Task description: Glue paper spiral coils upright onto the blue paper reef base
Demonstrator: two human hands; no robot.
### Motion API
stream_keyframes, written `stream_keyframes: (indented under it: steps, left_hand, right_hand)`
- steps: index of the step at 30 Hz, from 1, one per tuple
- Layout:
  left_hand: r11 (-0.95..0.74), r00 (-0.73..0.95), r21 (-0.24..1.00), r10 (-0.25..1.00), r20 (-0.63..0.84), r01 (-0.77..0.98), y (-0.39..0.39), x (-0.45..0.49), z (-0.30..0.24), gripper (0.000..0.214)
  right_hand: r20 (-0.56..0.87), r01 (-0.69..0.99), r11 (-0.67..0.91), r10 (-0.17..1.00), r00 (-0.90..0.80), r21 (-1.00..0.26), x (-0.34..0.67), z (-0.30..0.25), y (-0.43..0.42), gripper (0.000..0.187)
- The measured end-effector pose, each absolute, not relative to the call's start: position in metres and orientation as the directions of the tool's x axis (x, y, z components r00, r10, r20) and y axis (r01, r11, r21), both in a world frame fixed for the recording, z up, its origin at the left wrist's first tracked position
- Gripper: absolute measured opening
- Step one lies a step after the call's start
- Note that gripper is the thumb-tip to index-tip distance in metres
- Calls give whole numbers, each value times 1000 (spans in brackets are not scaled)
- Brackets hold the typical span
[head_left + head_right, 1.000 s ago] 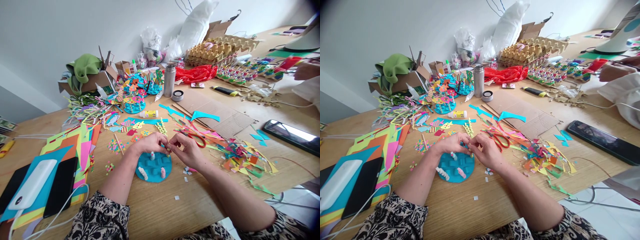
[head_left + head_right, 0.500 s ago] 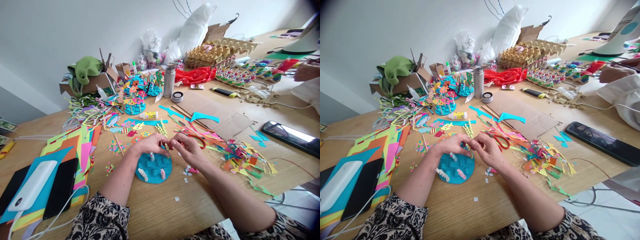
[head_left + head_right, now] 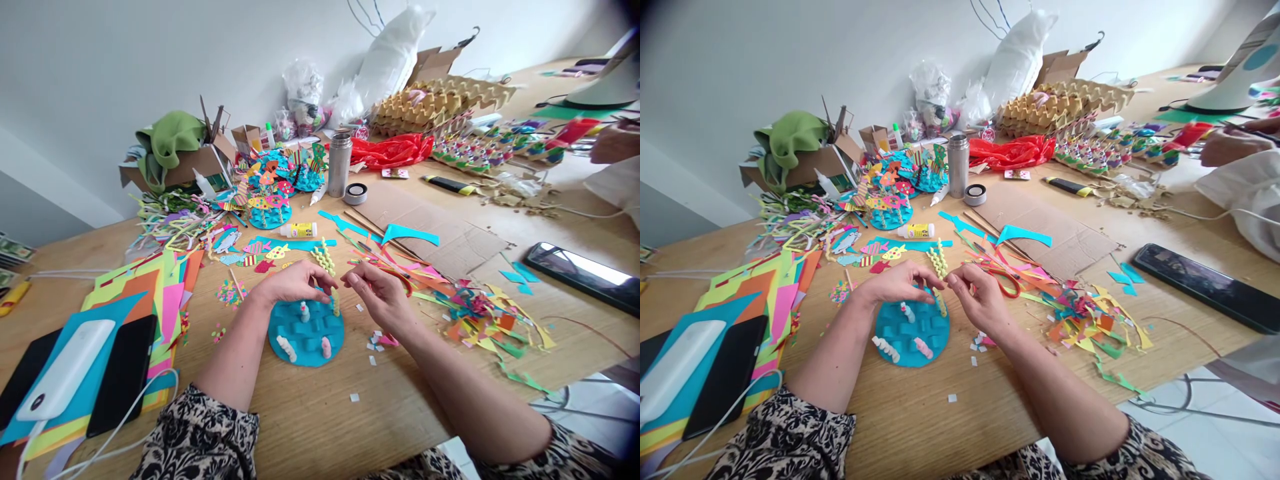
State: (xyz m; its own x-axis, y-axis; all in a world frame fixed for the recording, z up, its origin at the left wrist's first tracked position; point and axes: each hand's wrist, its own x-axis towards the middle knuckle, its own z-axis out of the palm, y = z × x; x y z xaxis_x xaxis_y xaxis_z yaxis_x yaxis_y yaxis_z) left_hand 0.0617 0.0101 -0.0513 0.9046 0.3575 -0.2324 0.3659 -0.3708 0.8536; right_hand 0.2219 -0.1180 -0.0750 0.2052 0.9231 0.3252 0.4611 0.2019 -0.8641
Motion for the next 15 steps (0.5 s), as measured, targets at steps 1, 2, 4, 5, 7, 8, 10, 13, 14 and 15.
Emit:
stream_keyframes:
  steps: [1,2,4,5,7,8,10,13,14,15]
  left_hand:
    - [-353,900,862,371,-229,364,10,61,-51,34]
    - [-336,894,872,394,-213,356,10,61,-50,31]
    - [-303,866,893,473,-163,333,11,61,-47,26]
    - [-284,837,903,531,-133,323,11,61,-45,24]
    - [-237,750,927,658,-67,291,14,59,-39,24]
    - [-218,698,941,715,-26,258,15,57,-36,25]
    - [-211,586,963,807,76,166,18,52,-27,29]
    - [-222,427,974,887,178,54,20,42,-14,35]
    - [-216,388,976,902,189,26,20,39,-10,36]
    - [-208,359,978,913,195,-2,20,37,-7,38]
  right_hand:
    - [325,451,197,918,226,-870,222,-75,-118,31]
    - [324,436,194,913,246,-879,222,-76,-118,30]
    - [320,397,191,903,288,-898,223,-77,-117,29]
    - [314,378,187,897,310,-907,223,-78,-116,28]
    - [298,353,170,889,349,-920,225,-79,-114,26]
    - [288,348,157,886,363,-924,226,-79,-113,25]
    - [257,361,120,898,358,-925,229,-78,-109,23]
    - [184,482,49,954,236,-875,235,-72,-101,20]
    - [158,545,34,971,182,-837,237,-68,-96,19]
    - [132,613,22,982,135,-790,238,-65,-91,19]
